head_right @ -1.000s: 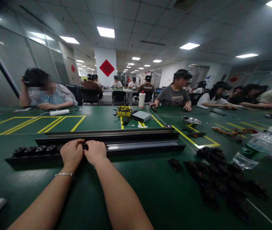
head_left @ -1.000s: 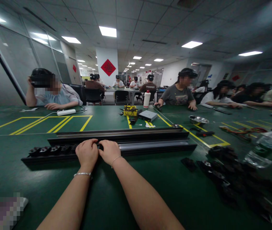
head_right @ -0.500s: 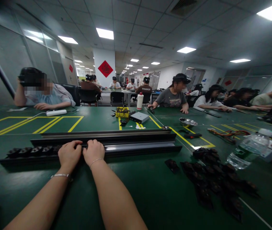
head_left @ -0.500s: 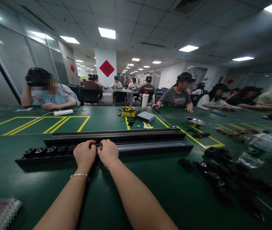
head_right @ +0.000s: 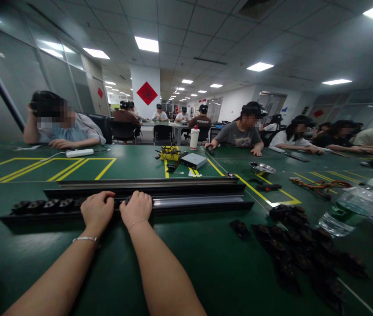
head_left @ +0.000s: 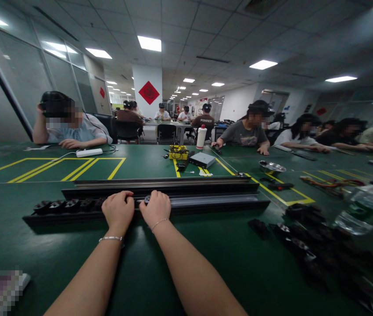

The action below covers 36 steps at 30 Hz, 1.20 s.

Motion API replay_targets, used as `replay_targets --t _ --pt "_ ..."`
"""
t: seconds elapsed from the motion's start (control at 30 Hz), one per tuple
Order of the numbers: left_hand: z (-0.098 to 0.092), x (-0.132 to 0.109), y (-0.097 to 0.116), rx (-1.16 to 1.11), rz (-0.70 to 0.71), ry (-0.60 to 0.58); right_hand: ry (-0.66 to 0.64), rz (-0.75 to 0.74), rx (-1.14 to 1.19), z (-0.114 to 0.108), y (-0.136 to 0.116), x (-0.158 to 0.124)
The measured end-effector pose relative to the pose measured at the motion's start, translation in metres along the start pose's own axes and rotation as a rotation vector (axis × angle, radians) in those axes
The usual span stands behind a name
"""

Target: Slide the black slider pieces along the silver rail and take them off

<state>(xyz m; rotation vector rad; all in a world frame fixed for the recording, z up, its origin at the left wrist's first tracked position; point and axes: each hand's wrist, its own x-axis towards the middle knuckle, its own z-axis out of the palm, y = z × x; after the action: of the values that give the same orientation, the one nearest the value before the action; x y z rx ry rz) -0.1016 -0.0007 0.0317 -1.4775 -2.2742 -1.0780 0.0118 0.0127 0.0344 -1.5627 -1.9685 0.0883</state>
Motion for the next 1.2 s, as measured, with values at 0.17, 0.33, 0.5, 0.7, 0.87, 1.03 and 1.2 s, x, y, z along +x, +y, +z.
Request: replay_targets --t 0.17,0.33,0.5,0.7,0.87,1.03,1.2 --pt "0.003 0.0 -0.001 0.01 0.012 0.04 0.049 -0.001 -0.008 0.004 0.006 -0.002" --pt "0.006 -0.002 0.001 -0.004 0.065 0.131 0.054 0.001 -0.005 0.001 0.009 -0.001" --pt "0.007 -0.006 0.006 -0.042 0.188 0.232 0.045 0.013 -0.008 -0.003 0.014 -0.001" --pt "0.003 -0.014 0.02 -0.181 0.421 0.173 0.012 0.022 0.009 -0.004 0.015 0.0" --pt "0.008 -0.027 0.033 -0.269 0.454 -0.021 -0.105 -0.019 -0.011 -0.014 0.019 0.002" --pt "0.014 -0.034 0.029 -0.155 0.339 -0.158 -0.12 -0.068 -0.015 -0.016 0.024 0.002" --pt "0.014 -0.035 0.028 -0.02 0.37 -0.185 -0.051 -0.065 -0.037 -0.008 0.027 -0.002"
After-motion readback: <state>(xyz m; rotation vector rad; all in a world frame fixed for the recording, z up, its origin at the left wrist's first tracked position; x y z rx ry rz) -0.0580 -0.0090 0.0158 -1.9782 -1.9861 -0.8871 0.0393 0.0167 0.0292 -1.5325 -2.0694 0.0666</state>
